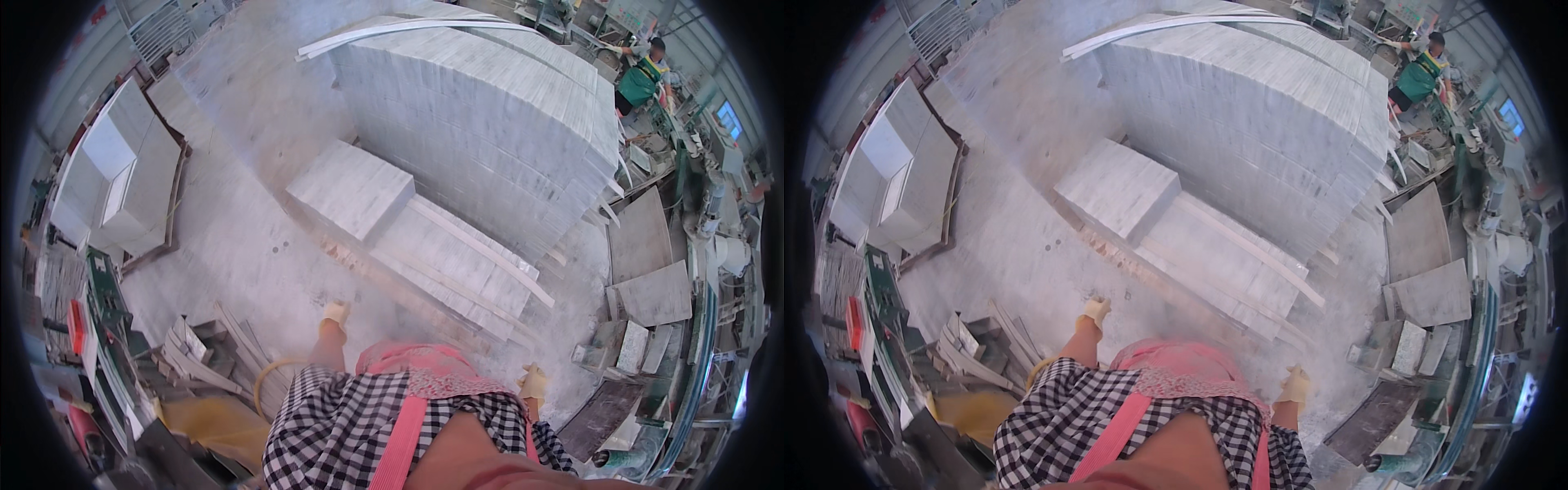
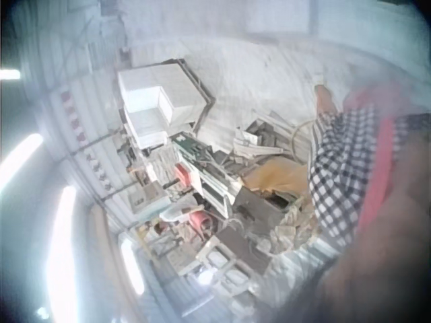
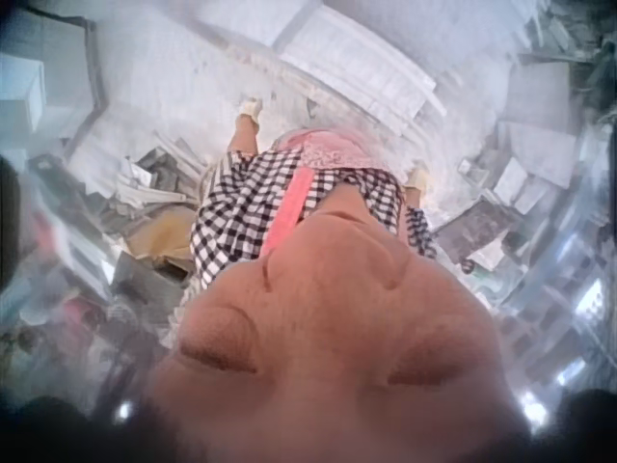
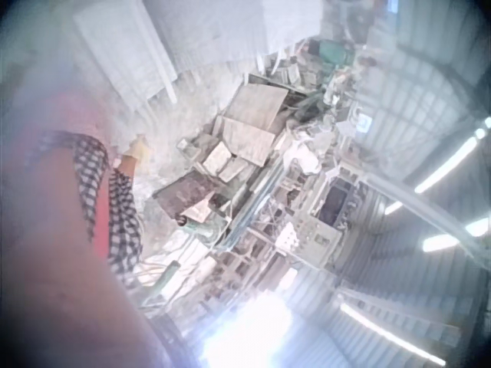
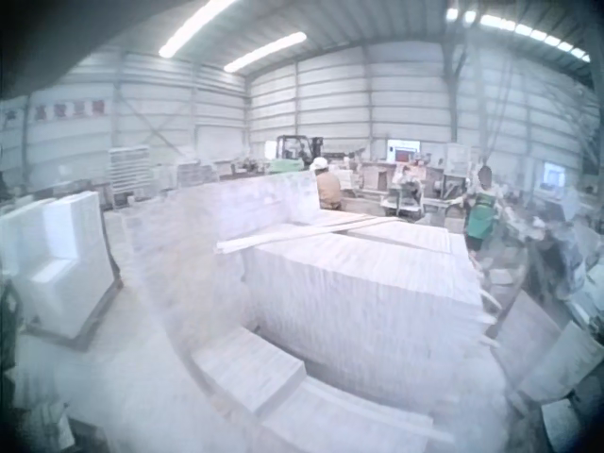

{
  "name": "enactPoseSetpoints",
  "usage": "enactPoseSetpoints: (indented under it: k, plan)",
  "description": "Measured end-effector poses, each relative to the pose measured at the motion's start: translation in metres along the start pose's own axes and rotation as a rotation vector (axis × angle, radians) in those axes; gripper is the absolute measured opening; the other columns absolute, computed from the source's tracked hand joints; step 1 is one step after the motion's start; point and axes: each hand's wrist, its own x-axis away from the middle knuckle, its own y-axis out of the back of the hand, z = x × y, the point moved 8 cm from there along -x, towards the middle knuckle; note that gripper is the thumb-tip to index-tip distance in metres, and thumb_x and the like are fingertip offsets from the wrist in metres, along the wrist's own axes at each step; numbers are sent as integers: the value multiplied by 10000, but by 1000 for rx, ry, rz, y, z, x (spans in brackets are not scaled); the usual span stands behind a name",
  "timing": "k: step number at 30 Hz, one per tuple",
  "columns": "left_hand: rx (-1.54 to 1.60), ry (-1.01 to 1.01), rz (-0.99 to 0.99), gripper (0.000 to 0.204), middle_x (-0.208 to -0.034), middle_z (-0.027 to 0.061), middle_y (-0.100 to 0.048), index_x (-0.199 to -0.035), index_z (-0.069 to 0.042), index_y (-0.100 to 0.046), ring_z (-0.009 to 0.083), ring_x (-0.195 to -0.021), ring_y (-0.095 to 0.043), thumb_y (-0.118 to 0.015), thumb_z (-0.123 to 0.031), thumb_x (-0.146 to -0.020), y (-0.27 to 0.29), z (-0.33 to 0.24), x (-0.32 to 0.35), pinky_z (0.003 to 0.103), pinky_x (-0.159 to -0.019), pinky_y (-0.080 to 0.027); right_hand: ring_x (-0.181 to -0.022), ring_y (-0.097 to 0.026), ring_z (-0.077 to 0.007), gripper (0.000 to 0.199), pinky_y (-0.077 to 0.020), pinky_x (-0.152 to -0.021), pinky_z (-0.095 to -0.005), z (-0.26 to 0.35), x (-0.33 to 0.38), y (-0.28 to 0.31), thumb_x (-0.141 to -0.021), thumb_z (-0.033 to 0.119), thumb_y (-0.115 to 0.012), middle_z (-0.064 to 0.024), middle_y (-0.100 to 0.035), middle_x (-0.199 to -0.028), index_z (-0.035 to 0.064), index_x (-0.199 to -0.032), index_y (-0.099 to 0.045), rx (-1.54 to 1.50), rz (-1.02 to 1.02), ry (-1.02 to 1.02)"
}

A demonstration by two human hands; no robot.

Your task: The person picks up rectangular ceramic plates from a conveyor and stacks them on a growing pile. They repeatedly lift plates, align them, and place them on top of the stack, occasionally adjusting the pile to keep it stable.

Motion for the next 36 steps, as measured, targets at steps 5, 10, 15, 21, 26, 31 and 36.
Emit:
enactPoseSetpoints:
  k: [5,10,15,21,26,31,36]
  plan:
    - [189,-194,-76,423,-942,84,-683,-1164,6,-628,180,-857,-621,-585,-320,-897,88,-114,-50,364,-742,-492,-814,-575,-249,276,-477,-799,-373,85,29,-68,-927,274,-527,-96,-593,-865,67,-1087,-616,419,115,133]
    - [521,-242,101,371,-1003,71,-699,-1201,-26,-632,132,-946,-618,-577,-293,-950,105,-226,-51,344,-882,-466,-748,-516,-208,309,-437,-755,-339,240,31,-135,-974,342,-550,-66,-513,-777,52,-1047,-630,76,69,247]
    - [331,-415,-65,324,-983,35,-721,-1156,-29,-673,111,-912,-626,-594,-269,-953,154,-313,-36,291,-808,-492,-724,-533,-142,370,-434,-696,-305,435,55,-248,-979,369,-583,-44,-558,-746,13,-1049,-659,23,274,789]
    - [141,-668,-139,303,-1007,56,-738,-1161,-24,-689,132,-950,-651,-614,-220,-942,220,-417,-84,309,-841,-504,-1082,-650,-240,379,-466,-965,-335,622,78,-362,-973,336,-600,-119,-711,-1127,84,-1251,-656,190,237,1281]
    - [-169,-1044,-294,356,-1130,146,-707,-1165,-31,-687,276,-1062,-666,-686,-259,-891,262,-539,-137,376,-931,-504,-1311,-532,-295,448,-403,-1086,-413,715,53,-437,-965,390,-597,-116,-601,-1382,135,-1332,-618,483,-10,1560]
    - [-513,-1454,-551,612,-1189,224,-666,-1306,1,-584,374,-1132,-628,-791,-206,-769,273,-667,-171,447,-963,-498,-1305,-523,-293,434,-403,-1069,-451,747,22,-470,-973,392,-561,-103,-585,-1390,157,-1336,-607,761,-411,1510]
    - [-707,-1545,-808,757,-1164,242,-668,-1381,-46,-502,403,-1088,-639,-824,-266,-733,267,-749,-199,470,-940,-508,-1254,-553,-283,412,-415,-1033,-437,739,19,-462,-968,389,-569,-102,-613,-1335,150,-1298,-624,812,-541,1482]
